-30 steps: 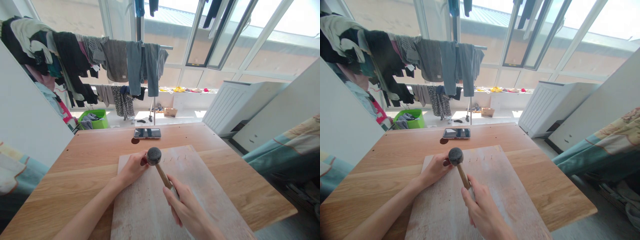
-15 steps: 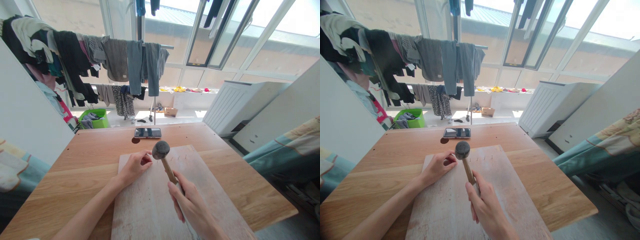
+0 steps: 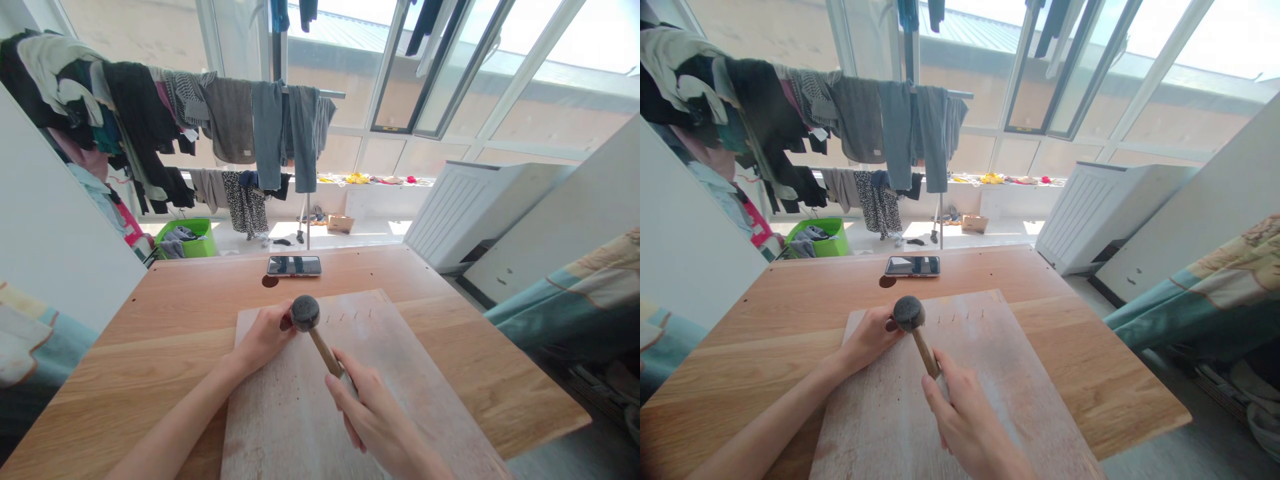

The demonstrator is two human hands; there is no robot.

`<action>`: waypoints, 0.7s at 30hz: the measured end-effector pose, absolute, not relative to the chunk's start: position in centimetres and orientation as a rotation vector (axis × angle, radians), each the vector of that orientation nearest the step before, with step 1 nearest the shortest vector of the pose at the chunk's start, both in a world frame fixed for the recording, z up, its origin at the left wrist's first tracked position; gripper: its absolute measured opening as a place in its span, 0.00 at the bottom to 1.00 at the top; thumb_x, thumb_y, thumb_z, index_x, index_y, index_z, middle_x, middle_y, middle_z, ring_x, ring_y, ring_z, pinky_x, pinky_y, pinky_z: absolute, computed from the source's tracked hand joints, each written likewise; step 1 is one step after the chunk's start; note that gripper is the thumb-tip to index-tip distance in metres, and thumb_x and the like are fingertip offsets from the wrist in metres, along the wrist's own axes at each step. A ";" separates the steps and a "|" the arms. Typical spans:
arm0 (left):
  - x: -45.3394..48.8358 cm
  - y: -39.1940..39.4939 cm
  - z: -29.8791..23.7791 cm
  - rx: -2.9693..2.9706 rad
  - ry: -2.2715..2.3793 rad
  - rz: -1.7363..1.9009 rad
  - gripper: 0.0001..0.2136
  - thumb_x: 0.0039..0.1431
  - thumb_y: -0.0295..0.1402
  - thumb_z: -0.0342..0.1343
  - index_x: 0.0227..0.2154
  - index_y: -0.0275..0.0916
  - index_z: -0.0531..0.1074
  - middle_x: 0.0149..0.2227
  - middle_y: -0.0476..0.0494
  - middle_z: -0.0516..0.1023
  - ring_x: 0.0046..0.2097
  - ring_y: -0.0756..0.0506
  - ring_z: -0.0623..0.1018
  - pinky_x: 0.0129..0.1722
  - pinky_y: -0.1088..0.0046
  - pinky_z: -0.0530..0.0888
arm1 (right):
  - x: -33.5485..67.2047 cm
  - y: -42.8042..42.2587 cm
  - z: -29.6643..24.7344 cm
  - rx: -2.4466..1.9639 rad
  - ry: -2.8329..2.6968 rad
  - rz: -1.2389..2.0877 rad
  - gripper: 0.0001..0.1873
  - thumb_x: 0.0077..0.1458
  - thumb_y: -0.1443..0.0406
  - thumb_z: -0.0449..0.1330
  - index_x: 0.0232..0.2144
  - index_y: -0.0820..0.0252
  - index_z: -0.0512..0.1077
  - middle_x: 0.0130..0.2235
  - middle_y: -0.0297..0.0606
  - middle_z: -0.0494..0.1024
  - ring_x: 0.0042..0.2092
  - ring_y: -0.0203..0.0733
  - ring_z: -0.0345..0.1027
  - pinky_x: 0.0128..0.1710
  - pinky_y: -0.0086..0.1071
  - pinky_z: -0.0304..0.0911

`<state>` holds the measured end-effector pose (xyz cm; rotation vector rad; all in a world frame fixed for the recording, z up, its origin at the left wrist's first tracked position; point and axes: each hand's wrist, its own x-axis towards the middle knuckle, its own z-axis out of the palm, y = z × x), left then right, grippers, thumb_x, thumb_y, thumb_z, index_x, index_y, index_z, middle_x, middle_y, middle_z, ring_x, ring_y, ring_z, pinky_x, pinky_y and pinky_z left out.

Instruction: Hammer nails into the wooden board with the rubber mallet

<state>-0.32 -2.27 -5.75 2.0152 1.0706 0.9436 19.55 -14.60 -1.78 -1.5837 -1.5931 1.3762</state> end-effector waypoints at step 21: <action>4.5 -9.7 -0.7 3.092 0.665 0.380 0.04 0.60 0.24 0.55 0.32 0.38 0.70 0.33 0.44 0.73 0.36 0.43 0.74 0.35 0.67 0.70 | 29.5 -20.5 -5.0 -1.973 -1.329 1.058 0.30 0.56 0.45 0.58 0.56 0.52 0.75 0.12 0.33 0.68 0.18 0.49 0.69 0.21 0.38 0.69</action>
